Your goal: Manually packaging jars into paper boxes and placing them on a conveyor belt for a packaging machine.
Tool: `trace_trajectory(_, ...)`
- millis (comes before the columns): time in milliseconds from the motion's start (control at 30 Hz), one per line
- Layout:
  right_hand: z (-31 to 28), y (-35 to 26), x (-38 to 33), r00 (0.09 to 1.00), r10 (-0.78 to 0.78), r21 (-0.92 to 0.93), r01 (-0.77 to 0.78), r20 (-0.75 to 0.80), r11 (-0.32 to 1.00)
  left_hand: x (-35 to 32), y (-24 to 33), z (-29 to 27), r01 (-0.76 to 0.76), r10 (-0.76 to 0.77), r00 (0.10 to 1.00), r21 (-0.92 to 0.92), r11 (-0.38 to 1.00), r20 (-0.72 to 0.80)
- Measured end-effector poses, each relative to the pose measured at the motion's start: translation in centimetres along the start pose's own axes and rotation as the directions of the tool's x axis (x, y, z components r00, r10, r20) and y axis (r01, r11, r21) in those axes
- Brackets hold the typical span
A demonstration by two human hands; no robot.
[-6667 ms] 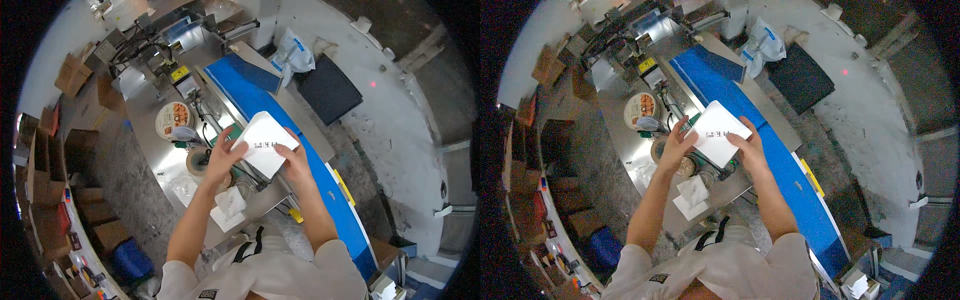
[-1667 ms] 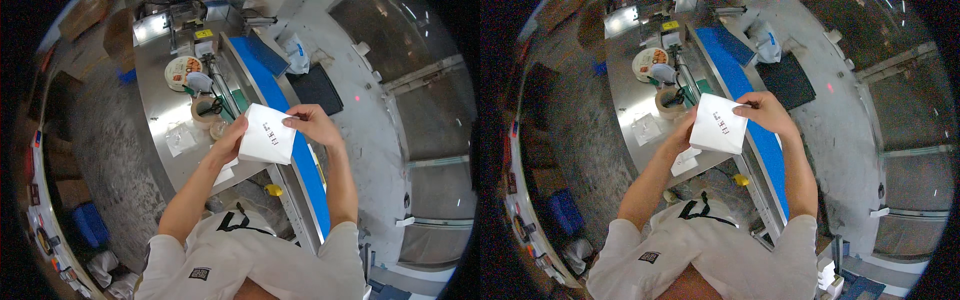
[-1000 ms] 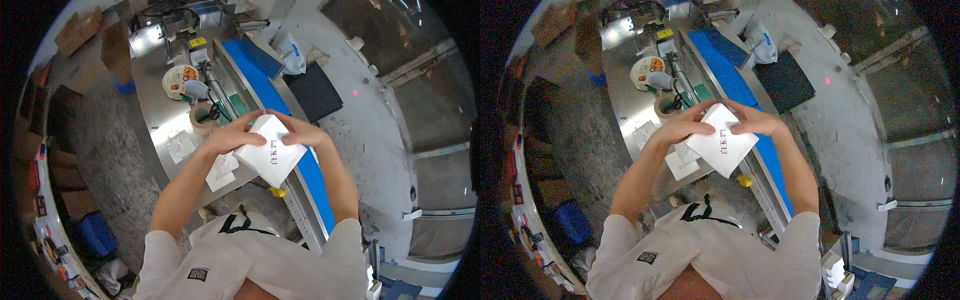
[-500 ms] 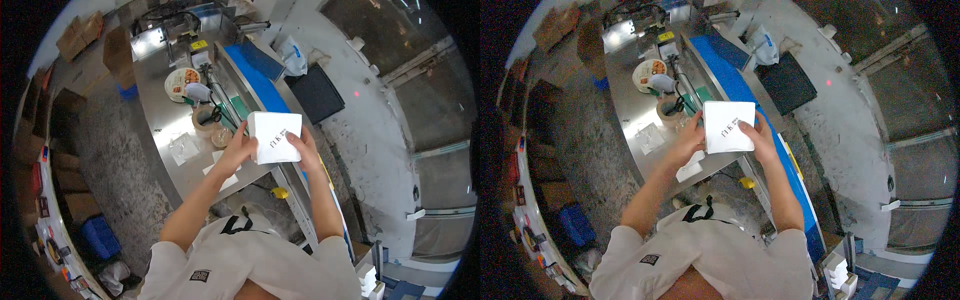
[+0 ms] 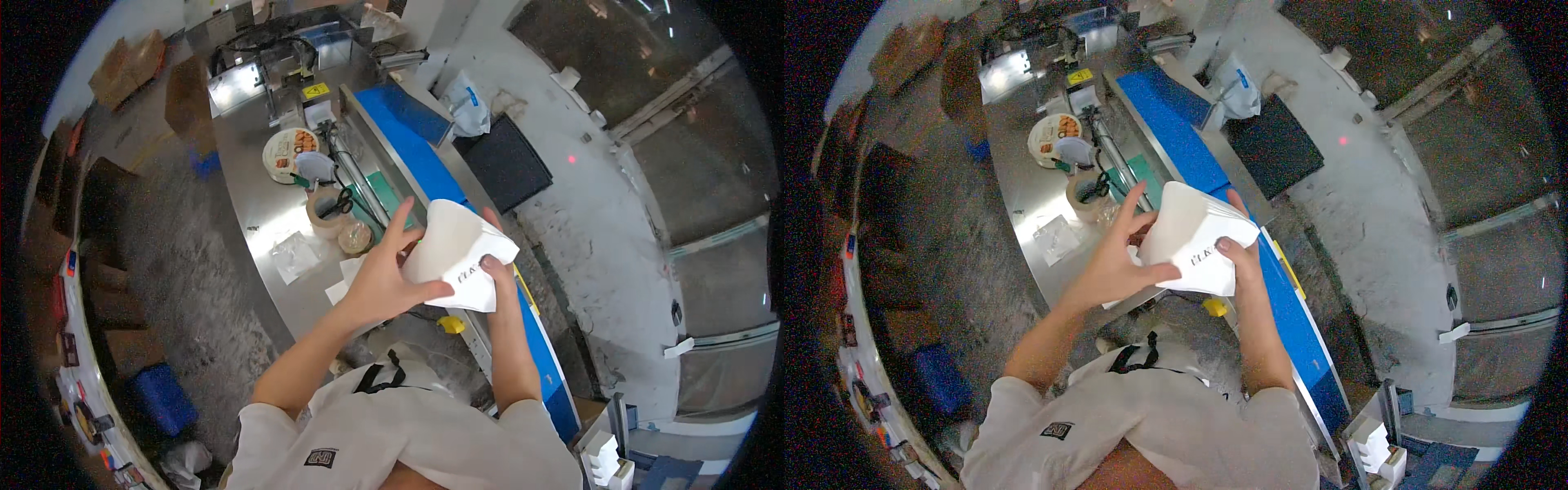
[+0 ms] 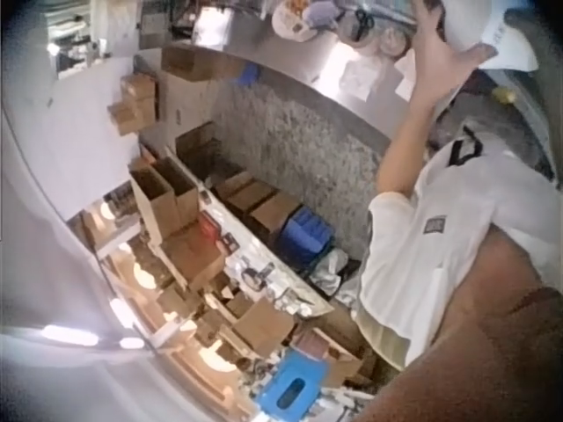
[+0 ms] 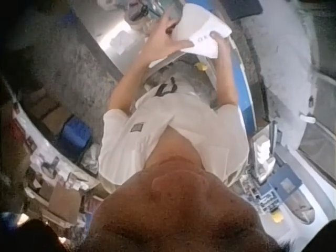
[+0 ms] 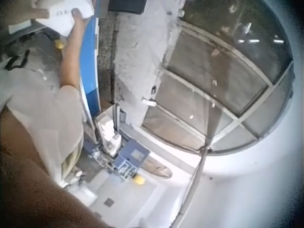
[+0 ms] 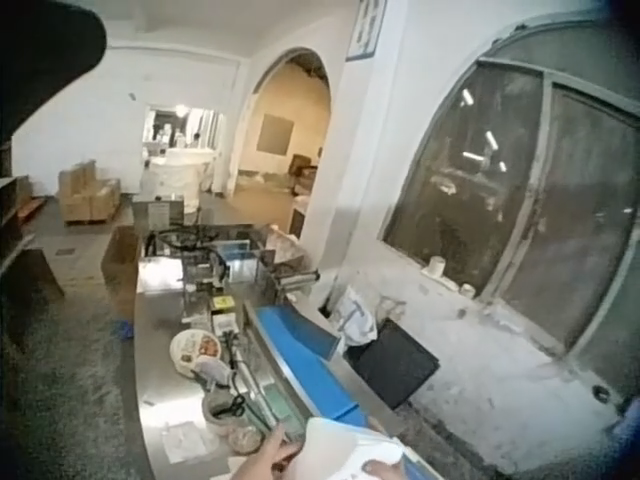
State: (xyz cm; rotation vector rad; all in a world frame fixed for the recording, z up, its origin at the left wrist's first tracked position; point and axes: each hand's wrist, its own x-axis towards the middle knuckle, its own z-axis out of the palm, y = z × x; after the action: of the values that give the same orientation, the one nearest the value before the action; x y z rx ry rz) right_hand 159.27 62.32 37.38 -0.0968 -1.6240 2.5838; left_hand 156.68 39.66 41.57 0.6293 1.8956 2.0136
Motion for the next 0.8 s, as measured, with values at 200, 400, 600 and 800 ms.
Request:
trace_trajectory(200,-1.9,1.9,-1.9,0.991,0.105,0.289,-0.078,-0.081,0.954,-1.5,-2.0,2.2,-0.245,0.231,0.969,-0.428,0.87,-0.085)
trace_trajectory(400,-0.7,2.2,-2.1,0.987,0.056,0.292,-0.009,-0.153,0.956,-1.8,-3.2,6.4,-0.379,0.346,0.906,-0.104,0.92,-0.246)
trace_trajectory(600,3.3,0.9,-2.3,0.954,-0.164,-0.061,0.153,-0.252,0.986,0.1,-2.9,6.7,-0.296,0.129,0.885,-0.328,0.897,-0.447)
trace_trajectory(800,6.2,0.9,-2.8,0.853,-0.509,-0.532,0.379,-0.118,0.757,0.8,-6.2,4.0,-0.221,-0.057,0.956,-0.838,0.5,-0.286)
